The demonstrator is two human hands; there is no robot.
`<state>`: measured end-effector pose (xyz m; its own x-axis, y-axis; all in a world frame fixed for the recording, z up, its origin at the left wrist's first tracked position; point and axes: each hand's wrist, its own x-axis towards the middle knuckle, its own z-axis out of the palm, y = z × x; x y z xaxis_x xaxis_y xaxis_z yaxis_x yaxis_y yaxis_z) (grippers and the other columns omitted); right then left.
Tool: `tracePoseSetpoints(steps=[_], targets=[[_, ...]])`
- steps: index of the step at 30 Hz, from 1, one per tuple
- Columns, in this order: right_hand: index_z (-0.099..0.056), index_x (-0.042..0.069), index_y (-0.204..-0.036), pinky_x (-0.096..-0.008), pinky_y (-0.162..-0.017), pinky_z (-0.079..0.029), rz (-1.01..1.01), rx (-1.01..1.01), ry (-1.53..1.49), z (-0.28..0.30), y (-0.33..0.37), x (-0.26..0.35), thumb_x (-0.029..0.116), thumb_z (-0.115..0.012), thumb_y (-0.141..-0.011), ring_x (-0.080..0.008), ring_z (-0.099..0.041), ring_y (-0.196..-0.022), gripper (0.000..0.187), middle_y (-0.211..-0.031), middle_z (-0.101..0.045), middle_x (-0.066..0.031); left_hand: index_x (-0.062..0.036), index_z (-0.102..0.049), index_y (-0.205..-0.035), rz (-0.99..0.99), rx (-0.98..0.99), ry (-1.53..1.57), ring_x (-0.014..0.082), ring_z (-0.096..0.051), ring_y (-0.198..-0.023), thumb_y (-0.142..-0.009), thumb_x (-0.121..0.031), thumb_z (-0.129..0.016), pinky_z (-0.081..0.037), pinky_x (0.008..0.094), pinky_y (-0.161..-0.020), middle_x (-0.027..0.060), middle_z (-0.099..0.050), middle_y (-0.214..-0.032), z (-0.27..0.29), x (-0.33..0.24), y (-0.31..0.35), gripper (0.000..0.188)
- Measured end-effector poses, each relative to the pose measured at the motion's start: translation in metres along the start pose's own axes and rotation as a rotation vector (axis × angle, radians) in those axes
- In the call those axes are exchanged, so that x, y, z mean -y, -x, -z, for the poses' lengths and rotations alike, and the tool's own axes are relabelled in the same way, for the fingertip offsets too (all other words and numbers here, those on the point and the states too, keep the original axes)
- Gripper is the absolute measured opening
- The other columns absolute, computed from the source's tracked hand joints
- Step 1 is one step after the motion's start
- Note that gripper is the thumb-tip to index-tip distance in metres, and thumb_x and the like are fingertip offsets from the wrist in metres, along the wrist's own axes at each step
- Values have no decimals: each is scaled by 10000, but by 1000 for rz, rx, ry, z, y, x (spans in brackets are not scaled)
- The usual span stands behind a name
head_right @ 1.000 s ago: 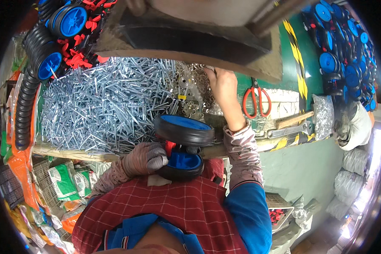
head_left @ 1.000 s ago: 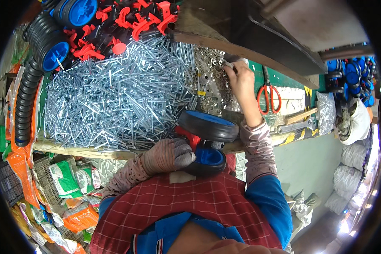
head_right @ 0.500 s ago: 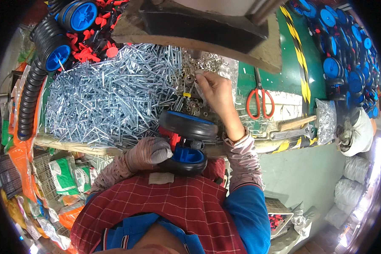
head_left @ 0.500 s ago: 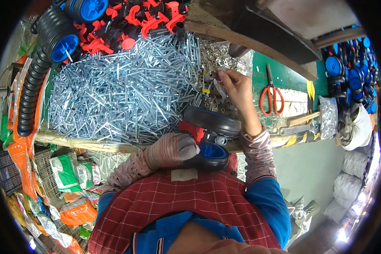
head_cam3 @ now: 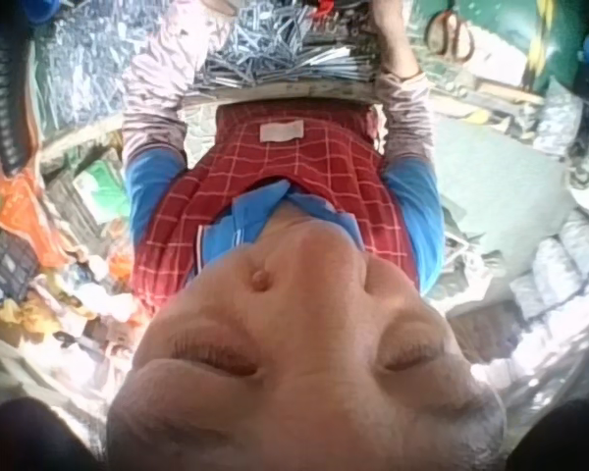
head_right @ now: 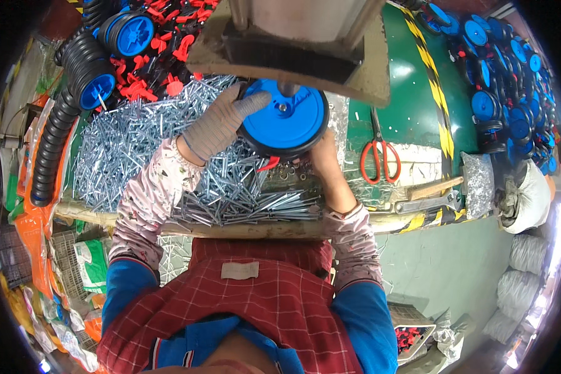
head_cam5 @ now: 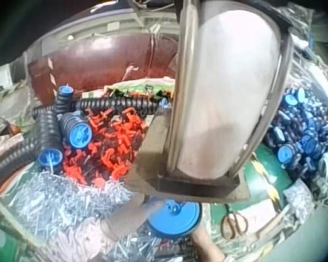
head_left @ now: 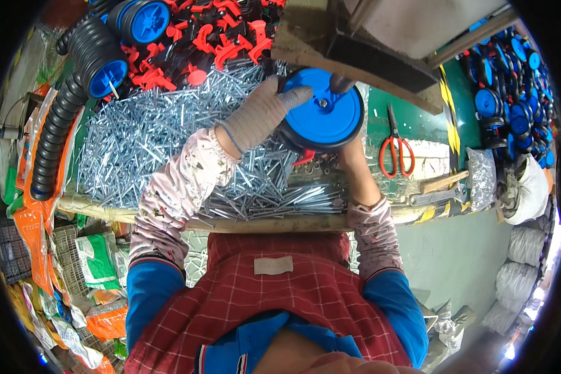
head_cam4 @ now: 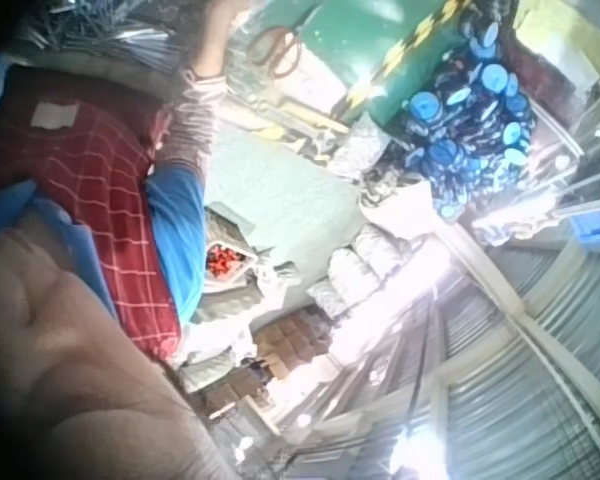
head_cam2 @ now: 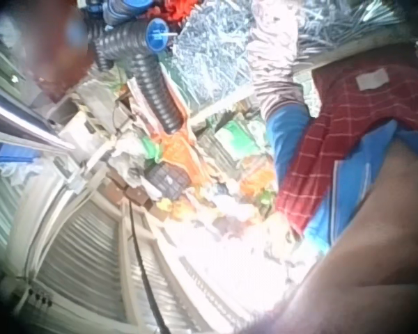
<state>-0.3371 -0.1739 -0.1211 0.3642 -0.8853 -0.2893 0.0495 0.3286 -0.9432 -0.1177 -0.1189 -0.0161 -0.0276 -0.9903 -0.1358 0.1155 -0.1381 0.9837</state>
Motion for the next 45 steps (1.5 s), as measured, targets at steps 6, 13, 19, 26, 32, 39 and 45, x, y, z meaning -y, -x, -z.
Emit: tracePoseSetpoints(steps=[6,13,19,26,32,39,45], targets=[[-639,-38,-1042,-241,-374,-458,129,-31,117,-5,3,-6,181,-450,-1009,-171,-640,-504,291,-728,-668,-105,-63,-528,-1347,-155,60,-507,245,-564,-1199,-928,-168,-634,-481,354,-1006,142,-551,-1318,4,-7,2,446],[-624,-64,-1024,-271,-397,-474,129,-41,76,-5,1,-16,177,-406,-992,-215,-626,-477,327,-709,-665,-136,-139,-545,-1350,40,21,-204,338,-552,-1214,-891,22,-593,-475,366,-1022,194,-502,-1377,-5,-18,8,488],[-599,-37,-1185,-429,-806,-500,-61,75,282,-2,38,30,163,-452,-959,-336,-639,-915,336,-1048,-645,-235,73,-424,-1403,49,-91,67,221,-583,-1122,-964,-257,-619,-447,326,-1000,163,-584,-1296,-7,-10,57,583],[-667,70,-1027,-384,-777,-519,432,-335,212,278,50,187,253,-617,-951,-245,-650,-859,205,-1050,-671,-136,34,-486,-1289,-111,204,-319,170,-621,-918,-969,-83,-566,-523,305,-817,111,-599,-1079,14,-13,126,350],[-237,-44,-1516,-495,-1145,-348,1028,-199,-163,225,71,356,550,-420,-1014,-399,-348,-1422,799,-1527,-340,-273,32,-531,-1240,-272,156,-432,161,-594,-843,-959,-33,-564,-499,301,-761,83,-595,-954,24,-29,143,290],[-672,4,-840,-257,-623,-445,220,17,683,62,87,99,151,-617,-962,-78,-563,-683,199,-709,-616,-14,-25,-576,-1200,-317,228,-587,202,-598,-785,-954,-194,-629,-481,351,-714,97,-628,-901,55,-28,127,304],[-689,-34,-1031,-260,-659,-499,238,263,366,-17,93,-1,119,-625,-968,-120,-627,-708,177,-824,-700,-68,-43,-618,-1130,-481,-313,-1105,320,-644,-991,-923,-203,-634,-516,385,-885,155,-647,-1047,193,-30,88,262]])
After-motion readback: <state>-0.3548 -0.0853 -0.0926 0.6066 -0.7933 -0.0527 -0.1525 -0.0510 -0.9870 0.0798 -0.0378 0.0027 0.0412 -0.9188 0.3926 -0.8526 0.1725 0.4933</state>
